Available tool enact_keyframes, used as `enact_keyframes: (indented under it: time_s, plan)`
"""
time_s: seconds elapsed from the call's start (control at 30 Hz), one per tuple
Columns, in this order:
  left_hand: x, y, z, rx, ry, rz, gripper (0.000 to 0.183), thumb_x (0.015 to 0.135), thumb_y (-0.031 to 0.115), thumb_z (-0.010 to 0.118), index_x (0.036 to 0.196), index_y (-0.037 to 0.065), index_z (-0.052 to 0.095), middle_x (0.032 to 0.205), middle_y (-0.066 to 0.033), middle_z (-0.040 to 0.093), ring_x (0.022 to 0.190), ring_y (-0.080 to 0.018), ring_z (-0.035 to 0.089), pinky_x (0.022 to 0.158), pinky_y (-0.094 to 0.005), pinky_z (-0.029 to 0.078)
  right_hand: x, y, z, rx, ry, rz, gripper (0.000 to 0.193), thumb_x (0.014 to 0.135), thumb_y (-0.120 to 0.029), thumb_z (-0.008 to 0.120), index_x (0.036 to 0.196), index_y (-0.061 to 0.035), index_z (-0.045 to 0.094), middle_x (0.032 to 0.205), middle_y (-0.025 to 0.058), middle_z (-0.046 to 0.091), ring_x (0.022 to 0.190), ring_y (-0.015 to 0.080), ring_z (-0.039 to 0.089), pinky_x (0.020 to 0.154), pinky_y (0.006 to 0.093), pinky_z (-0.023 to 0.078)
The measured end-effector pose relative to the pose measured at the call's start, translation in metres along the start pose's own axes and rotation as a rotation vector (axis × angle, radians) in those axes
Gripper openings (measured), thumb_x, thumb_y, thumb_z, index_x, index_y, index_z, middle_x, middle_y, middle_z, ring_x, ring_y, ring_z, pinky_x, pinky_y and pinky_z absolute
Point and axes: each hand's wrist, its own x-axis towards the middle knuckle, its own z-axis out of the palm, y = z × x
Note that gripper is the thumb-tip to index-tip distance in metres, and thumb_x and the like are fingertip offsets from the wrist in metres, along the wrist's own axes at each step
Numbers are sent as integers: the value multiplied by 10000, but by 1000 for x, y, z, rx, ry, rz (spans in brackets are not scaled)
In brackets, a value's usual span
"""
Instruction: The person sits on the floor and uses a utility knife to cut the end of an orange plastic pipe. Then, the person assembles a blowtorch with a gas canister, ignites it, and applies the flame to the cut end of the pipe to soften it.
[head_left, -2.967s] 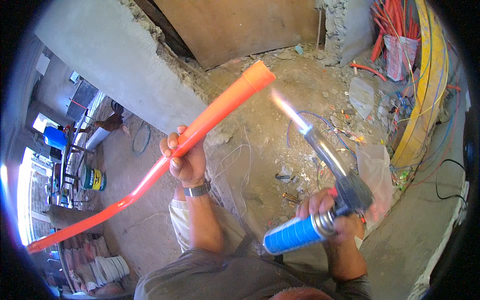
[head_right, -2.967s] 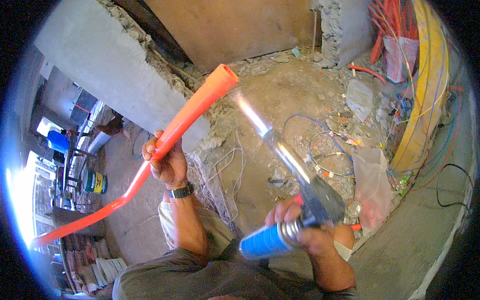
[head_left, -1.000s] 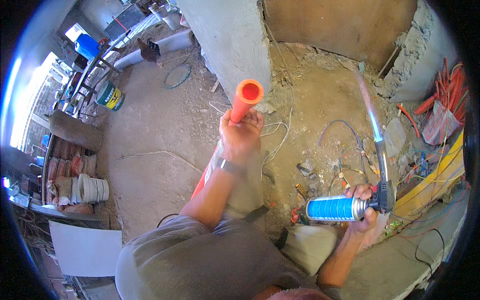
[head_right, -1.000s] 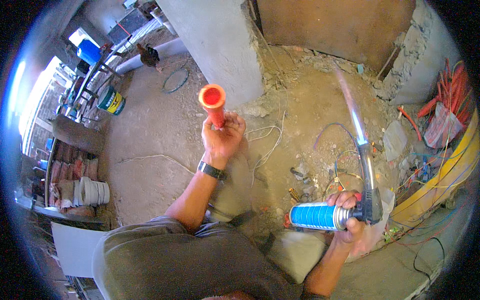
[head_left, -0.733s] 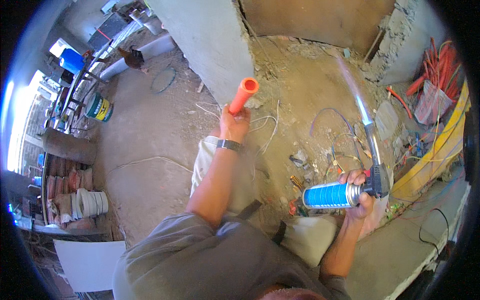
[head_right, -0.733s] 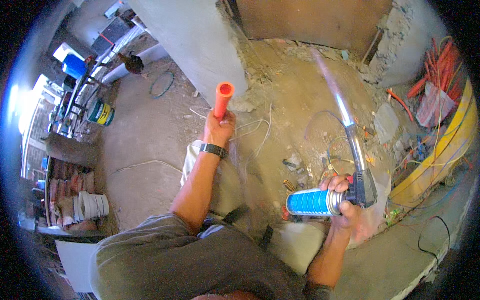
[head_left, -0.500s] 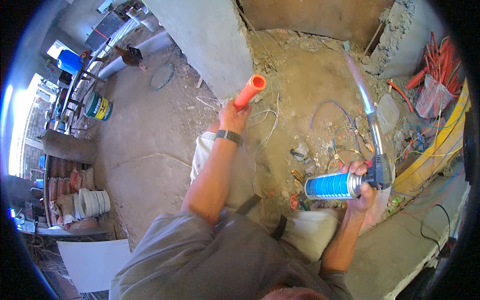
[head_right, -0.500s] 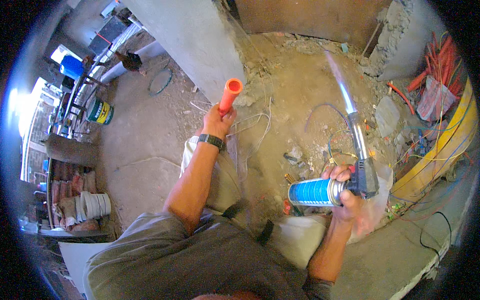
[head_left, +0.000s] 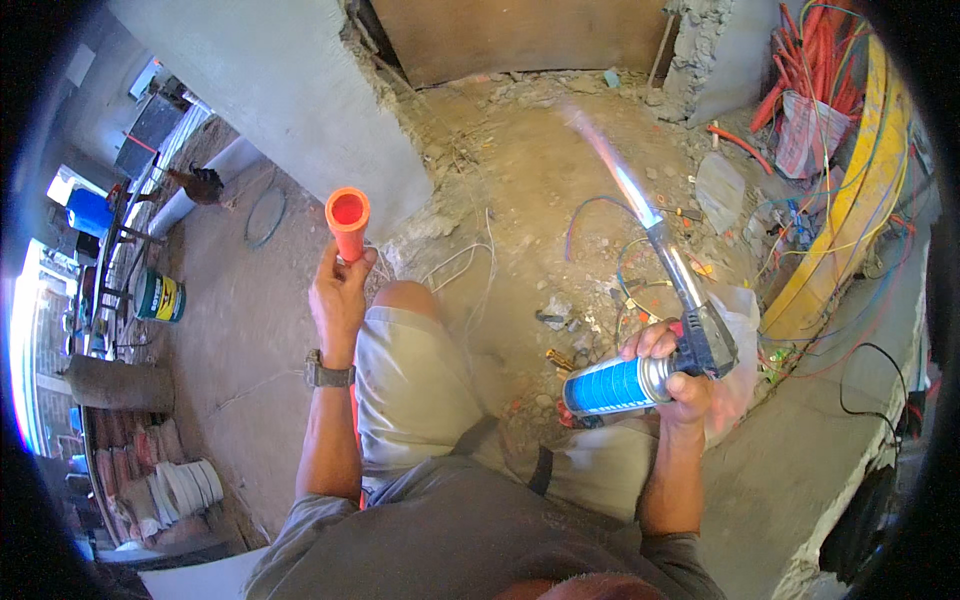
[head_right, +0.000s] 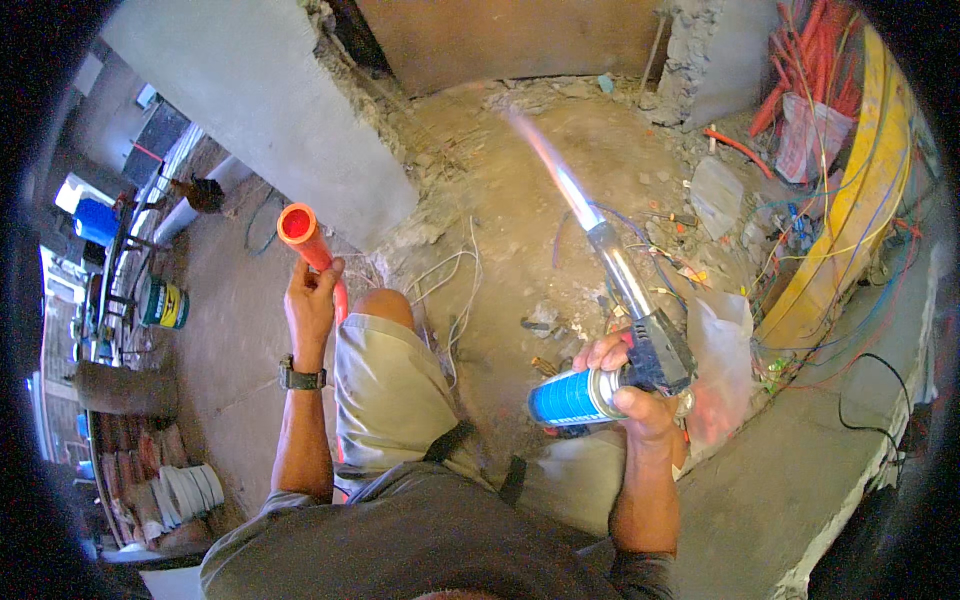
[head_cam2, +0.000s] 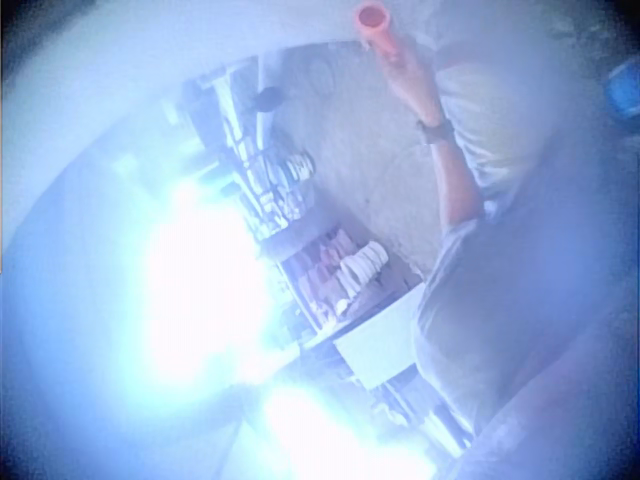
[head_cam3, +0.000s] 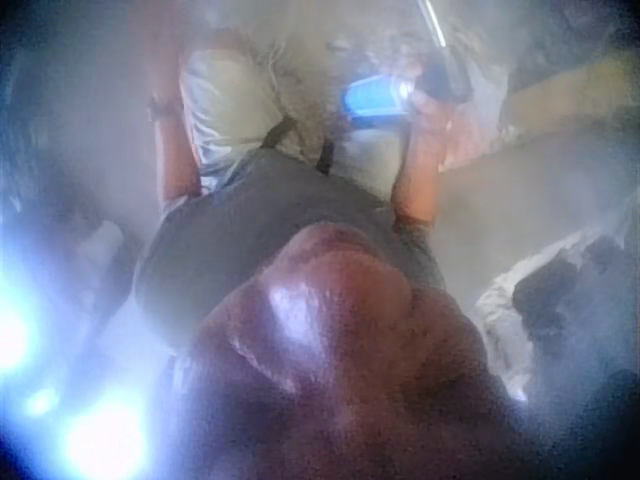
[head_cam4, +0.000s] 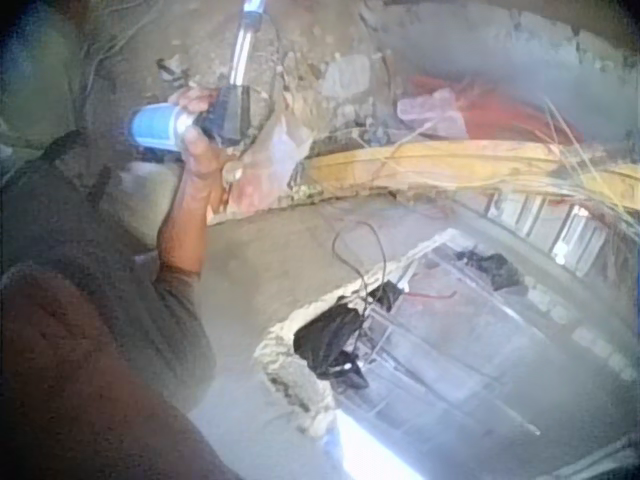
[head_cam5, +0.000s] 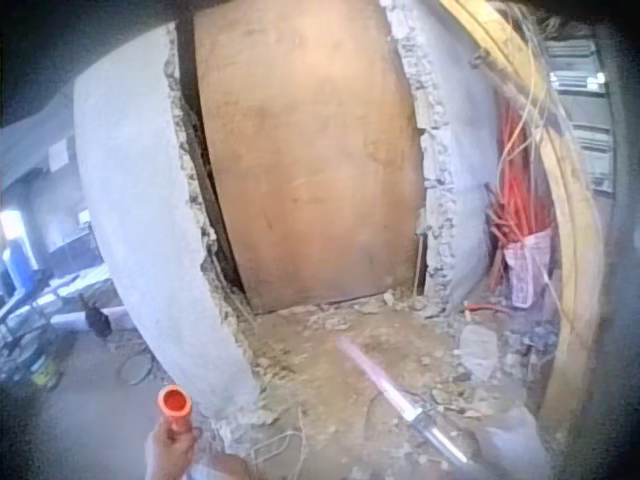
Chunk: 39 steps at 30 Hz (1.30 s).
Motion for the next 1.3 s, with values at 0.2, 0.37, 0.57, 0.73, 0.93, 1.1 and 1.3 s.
enact_keyframes:
  time_s: [0.2, 0.37, 0.57, 0.73, 0.93, 1.1, 1.3]
  plan:
    - [20, 14, 5, -44, 29, 850, 300, 927, 287, 777, 1028, 25, 674, 955, -120, 689, 877, -306, 657, 799, -425, 525, 2, -2, 24, -218, 298, 28, 339, 827, -215, 810, 1047, -17, 646, 998, 143, 654, 928, 295, 653, 864, 458, 546]
    - [21, 89, 33, 108, -331, 739, 242, 921, 242, 762, 1046, 65, 656, 936, -164, 695, 817, -383, 678, 744, -443, 547, -8, -6, 33, -222, 318, 51, 362, 815, -258, 811, 1042, -25, 653, 1001, 145, 646, 934, 299, 652, 872, 452, 535]
    - [53, 120, 39, 136, -207, 1005, 337, 904, 176, 750, 1196, 67, 623, 908, -202, 694, 828, -394, 696, 742, -447, 551, -22, -20, 42, -136, 207, -90, 362, 827, -245, 786, 1074, -16, 653, 1035, 162, 651, 945, 326, 671, 884, 485, 552]
    - [34, 154, 14, 449, -195, 930, 267, 942, 200, 710, 1146, 79, 587, 923, -236, 691, 853, -457, 686, 722, -505, 534, -12, -18, 22, -80, 405, 106, 273, 858, -178, 754, 1051, -1, 675, 1030, 177, 675, 952, 335, 693, 872, 468, 572]
    - [26, 162, 11, 557, -199, 940, 277, 952, 238, 706, 1096, 84, 526, 869, -228, 689, 827, -476, 675, 694, -553, 515, -13, -16, 46, 80, 115, -58, 325, 873, -261, 777, 1042, -11, 657, 1007, 159, 662, 910, 327, 705, 825, 454, 579]
    - [31, 173, 20, 662, -285, 955, 290, 953, 236, 706, 1091, 79, 504, 840, -233, 685, 803, -478, 674, 681, -567, 515, -4, -6, 47, 79, 350, 70, 256, 877, -136, 747, 1074, 6, 668, 1049, 165, 693, 934, 280, 710, 800, 408, 599]
    - [63, 177, 31, 742, -455, 1090, 287, 932, 241, 730, 1068, 75, 539, 806, -228, 682, 781, -474, 675, 674, -571, 516, 4, -7, 56, 85, 360, 18, 253, 912, -170, 737, 1075, 3, 651, 1013, 164, 712, 878, 256, 722, 775, 400, 602]
